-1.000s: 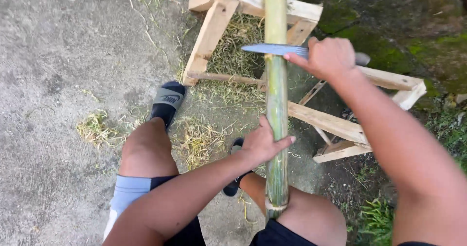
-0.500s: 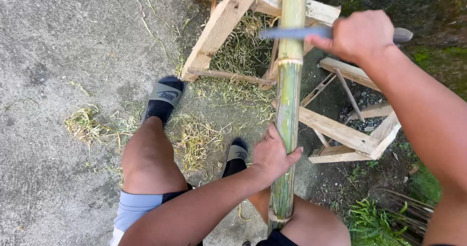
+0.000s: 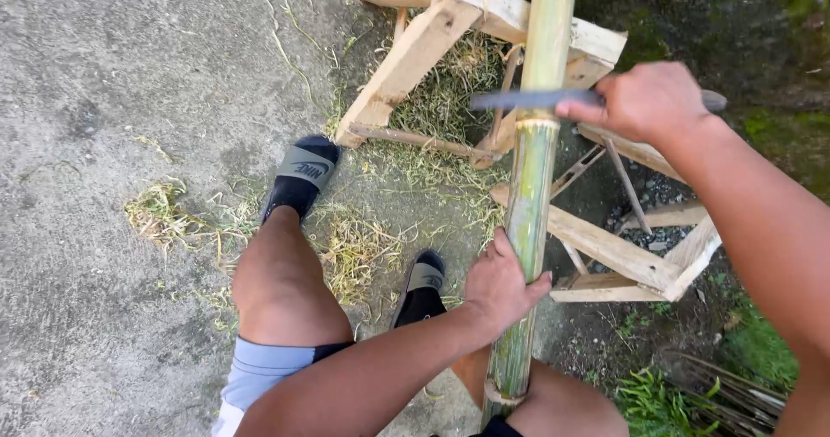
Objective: Using a knife to strip the outer layer or nodes from a bamboo stalk.
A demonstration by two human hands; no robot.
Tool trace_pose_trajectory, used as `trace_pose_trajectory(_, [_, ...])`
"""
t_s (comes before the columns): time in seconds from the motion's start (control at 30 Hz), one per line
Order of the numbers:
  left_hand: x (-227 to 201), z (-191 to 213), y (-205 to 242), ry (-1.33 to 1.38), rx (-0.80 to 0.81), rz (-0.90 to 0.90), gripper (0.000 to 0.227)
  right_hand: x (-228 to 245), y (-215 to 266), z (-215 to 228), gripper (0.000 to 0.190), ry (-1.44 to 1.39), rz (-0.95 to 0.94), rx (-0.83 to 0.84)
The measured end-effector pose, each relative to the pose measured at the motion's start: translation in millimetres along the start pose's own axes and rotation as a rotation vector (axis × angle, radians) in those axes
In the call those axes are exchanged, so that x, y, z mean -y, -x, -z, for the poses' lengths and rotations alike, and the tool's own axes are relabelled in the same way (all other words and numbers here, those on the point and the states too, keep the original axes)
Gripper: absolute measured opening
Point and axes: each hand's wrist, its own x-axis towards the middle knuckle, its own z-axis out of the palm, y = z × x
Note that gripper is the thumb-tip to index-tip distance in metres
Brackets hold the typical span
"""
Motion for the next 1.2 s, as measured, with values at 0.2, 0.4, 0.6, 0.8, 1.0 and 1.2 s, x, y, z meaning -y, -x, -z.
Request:
trace_pose_trajectory(0.2, [-3,3,2,0.0,0.072,0.017,0.099,-4,2,-23,0.088,-0.11,-0.056,0.071])
trace_pose_trajectory(0.4, [3,-5,2,0.018,0.019,-0.02,0.094,-9,4,-33,0.089,-0.045,0.013,0.027])
trace_pose_trajectory(0.6, [4,-7,2,0.021,-0.03,-0.052,0.093,-3,11,-57,0.085,-0.146,0.149,0.074])
trace_pose_trajectory(0.8, [7,-9,2,0.03,-0.013,-0.049,0.093,4,21,-71,0.078,-0.316,0.163,0.022])
trace_pose_trajectory(1.0, [8,-10,1,0.018,-0.022,-0.057,0.097,14,29,-94,0.073,-0.52,0.025,0.062])
trace_pose_trajectory(1.2, [5,-5,0,0.008,0.014,-0.022,0.1,29,28,-131,0.075,-0.908,-0.144,-0.08])
